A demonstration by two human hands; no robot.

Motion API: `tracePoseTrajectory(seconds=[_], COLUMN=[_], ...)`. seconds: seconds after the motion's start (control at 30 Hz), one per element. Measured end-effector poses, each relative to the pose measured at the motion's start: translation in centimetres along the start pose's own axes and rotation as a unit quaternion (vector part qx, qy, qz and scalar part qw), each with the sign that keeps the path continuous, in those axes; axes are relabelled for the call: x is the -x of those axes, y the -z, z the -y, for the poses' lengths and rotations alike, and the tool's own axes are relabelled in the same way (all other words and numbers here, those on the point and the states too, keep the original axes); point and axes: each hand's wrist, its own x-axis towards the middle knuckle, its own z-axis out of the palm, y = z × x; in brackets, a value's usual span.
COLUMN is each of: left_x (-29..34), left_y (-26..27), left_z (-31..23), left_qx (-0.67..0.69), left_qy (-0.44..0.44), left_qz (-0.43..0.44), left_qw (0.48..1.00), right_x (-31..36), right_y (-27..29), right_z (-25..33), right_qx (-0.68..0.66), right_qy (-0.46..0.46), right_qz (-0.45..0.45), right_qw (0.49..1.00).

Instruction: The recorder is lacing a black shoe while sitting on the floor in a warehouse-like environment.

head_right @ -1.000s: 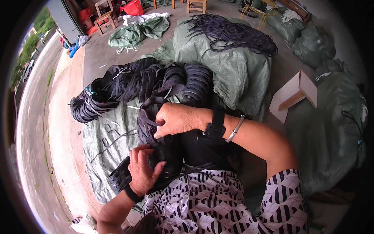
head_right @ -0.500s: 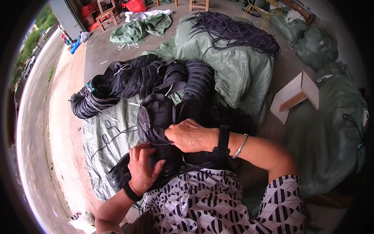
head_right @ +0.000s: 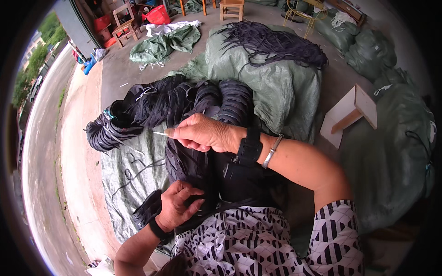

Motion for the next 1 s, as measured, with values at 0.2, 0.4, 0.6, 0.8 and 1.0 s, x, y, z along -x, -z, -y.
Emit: tracePoseTrajectory(seconds=[0.2, 0.4, 0.6, 0.8, 1.0], left_x=[-0.2, 0.0, -1.1, -1.9, -2.7], left_y=[0.2, 0.1, 0.0, 0.1, 1.1], left_z=[0.4, 1.2, 3.2, 3.0, 1.8], left_qx=[0.002, 0.146, 0.273, 0.278, 0.271], left_qy=[-0.008, 0.057, 0.275, 0.314, 0.300], left_qz=[0.030, 0.012, -0.072, -0.049, -0.067], left_qw=[1.000, 0.988, 0.919, 0.906, 0.912], right_x=[-0.2, 2.9, 4.4, 12.6, 11.1], right_y=[-0.8, 1.6, 1.4, 2.8, 3.2], right_z=[3.4, 5.0, 4.0, 1.2, 0.6], right_qx=[-0.063, 0.279, 0.332, 0.166, 0.336], right_qy=[0.078, 0.119, 0.266, 0.009, 0.163], right_qz=[-0.010, -0.037, -0.045, -0.149, -0.137], right_qw=[0.995, 0.952, 0.904, 0.975, 0.918])
